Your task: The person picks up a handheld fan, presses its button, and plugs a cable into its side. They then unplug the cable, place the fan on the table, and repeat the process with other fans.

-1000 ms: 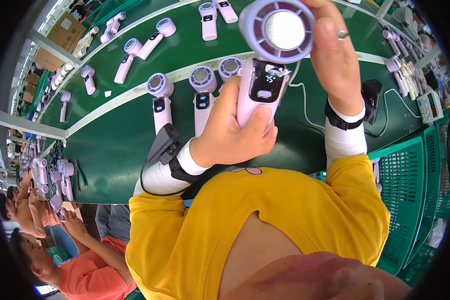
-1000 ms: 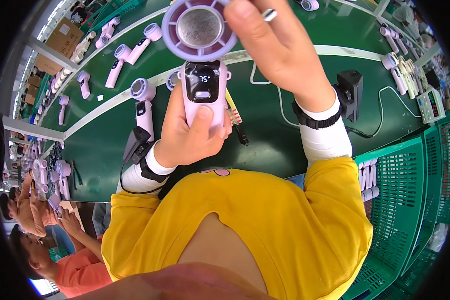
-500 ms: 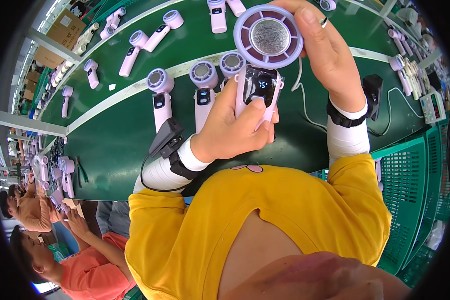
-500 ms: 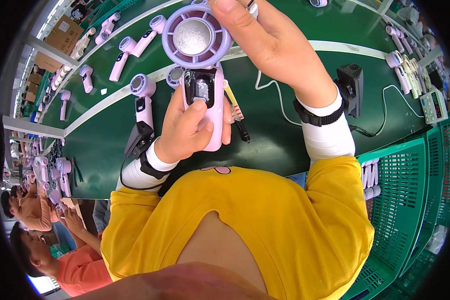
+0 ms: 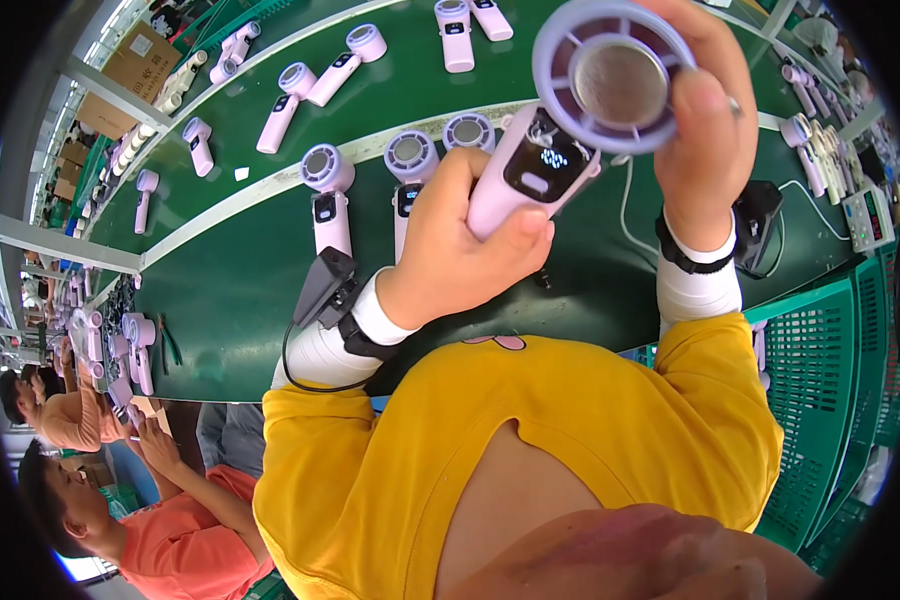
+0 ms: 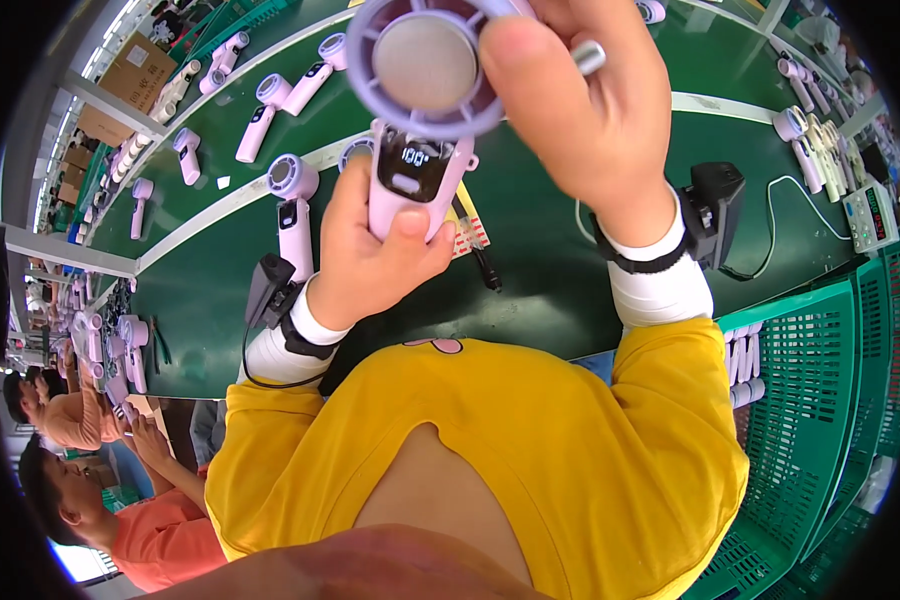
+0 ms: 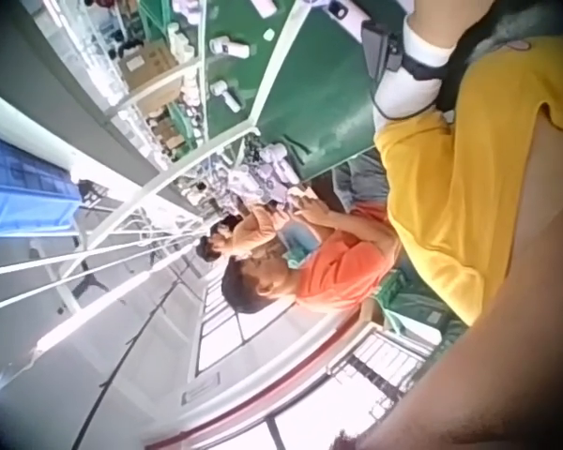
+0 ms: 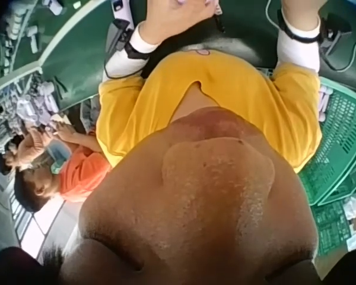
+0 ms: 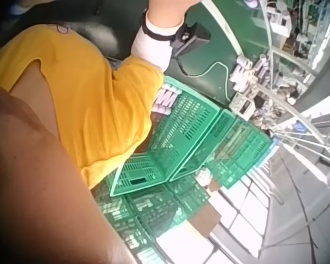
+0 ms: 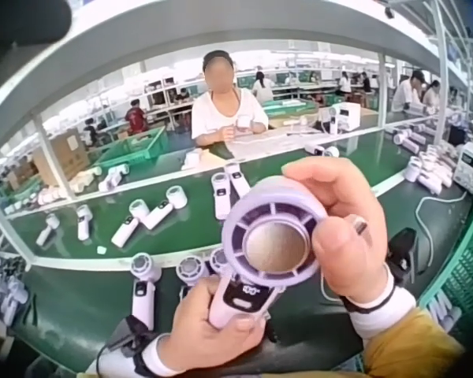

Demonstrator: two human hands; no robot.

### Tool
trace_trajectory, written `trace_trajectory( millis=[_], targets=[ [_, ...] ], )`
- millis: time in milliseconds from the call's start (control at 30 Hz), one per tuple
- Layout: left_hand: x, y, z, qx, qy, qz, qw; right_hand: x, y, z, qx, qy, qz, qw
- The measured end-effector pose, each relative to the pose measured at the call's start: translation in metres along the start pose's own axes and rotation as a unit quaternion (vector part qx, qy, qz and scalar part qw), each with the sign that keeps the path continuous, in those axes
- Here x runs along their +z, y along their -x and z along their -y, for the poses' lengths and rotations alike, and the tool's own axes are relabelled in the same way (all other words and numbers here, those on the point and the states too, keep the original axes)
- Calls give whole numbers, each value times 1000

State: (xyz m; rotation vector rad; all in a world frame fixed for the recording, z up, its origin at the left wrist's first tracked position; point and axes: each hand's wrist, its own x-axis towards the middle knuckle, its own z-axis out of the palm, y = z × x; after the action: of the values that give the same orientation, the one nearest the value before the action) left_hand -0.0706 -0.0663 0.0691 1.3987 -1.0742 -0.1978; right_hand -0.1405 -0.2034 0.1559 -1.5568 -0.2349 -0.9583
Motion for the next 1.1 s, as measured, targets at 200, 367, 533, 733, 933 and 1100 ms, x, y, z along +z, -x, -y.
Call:
trace_trajectory(
  millis=[200,367,533,733,933,1100],
  targets=[
    [-8,-5,19,225,-166,-11,960,-1,12,-21,-22,-121,-1,992],
    [-18,-3,17,197,-232,86,949,1,11,-18,328,-238,166,899],
    [-7,-10,16,73,-33,92,993,5,-9,23,389,-66,207,895],
    [5,-9,21,126,-56,123,983,-5,-7,-62,-188,-354,201,894],
    [5,7,-21,-126,260,163,943,-4,11,-17,-127,-40,18,991],
    [-30,-15,-41,-190,523,157,816,-8,-2,-8,67,43,113,990]
  ],
)
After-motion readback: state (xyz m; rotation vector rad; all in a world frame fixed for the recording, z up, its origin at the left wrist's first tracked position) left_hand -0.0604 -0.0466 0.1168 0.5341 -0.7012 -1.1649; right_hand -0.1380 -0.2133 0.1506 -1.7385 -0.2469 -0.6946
